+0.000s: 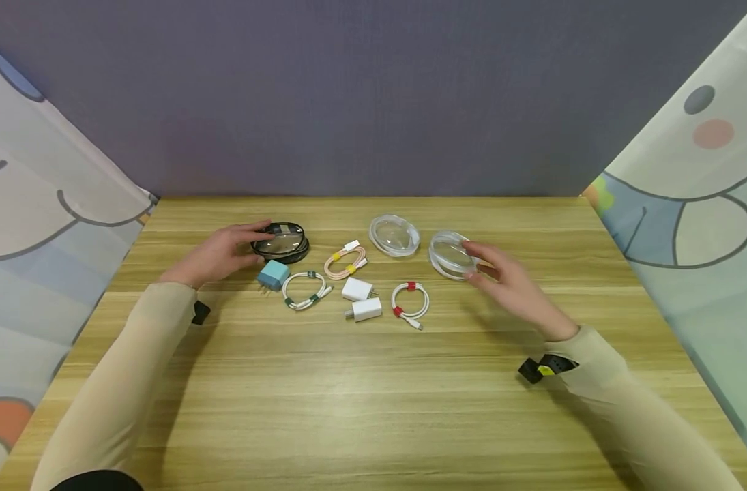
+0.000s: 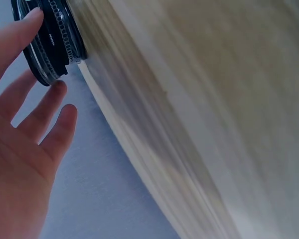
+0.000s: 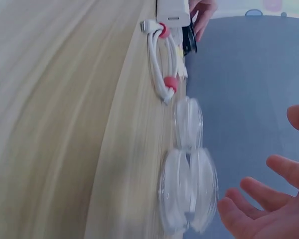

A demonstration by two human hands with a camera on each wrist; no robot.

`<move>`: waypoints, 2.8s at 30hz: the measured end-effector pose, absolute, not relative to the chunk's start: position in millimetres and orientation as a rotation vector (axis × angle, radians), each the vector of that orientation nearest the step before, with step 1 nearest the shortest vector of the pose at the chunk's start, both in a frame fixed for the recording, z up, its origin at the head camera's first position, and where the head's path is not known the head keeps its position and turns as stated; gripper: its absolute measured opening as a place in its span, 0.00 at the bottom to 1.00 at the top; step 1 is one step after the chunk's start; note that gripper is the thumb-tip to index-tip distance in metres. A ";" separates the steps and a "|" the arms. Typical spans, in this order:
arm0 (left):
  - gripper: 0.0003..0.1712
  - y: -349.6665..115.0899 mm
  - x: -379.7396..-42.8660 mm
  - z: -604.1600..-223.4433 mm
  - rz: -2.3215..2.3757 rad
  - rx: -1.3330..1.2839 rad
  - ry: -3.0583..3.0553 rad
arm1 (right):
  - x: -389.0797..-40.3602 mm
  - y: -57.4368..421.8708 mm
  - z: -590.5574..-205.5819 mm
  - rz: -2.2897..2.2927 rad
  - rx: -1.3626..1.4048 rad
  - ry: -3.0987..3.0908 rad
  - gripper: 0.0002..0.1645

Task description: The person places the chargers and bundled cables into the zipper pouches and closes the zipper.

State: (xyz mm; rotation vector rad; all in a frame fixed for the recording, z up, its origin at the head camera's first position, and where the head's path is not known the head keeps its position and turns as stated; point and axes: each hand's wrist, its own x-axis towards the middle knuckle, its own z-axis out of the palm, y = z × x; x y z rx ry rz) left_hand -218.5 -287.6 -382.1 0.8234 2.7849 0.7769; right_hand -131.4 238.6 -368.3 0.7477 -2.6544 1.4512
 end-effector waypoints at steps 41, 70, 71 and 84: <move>0.21 -290.5 -215.6 -382.2 0.696 0.838 2.869 | -152.6 153.0 -371.2 1.797 0.945 -2.597 0.31; 0.20 -296.1 -204.4 -378.2 0.741 0.660 2.889 | -163.8 97.8 -371.7 1.791 1.110 -2.607 0.28; 0.20 -296.7 -203.5 -378.2 0.741 0.661 2.890 | -164.0 95.1 -371.3 1.799 1.110 -2.610 0.28; 0.18 -302.5 -201.4 -379.2 0.774 0.692 2.919 | -165.3 55.0 -367.8 1.823 1.082 -2.641 0.27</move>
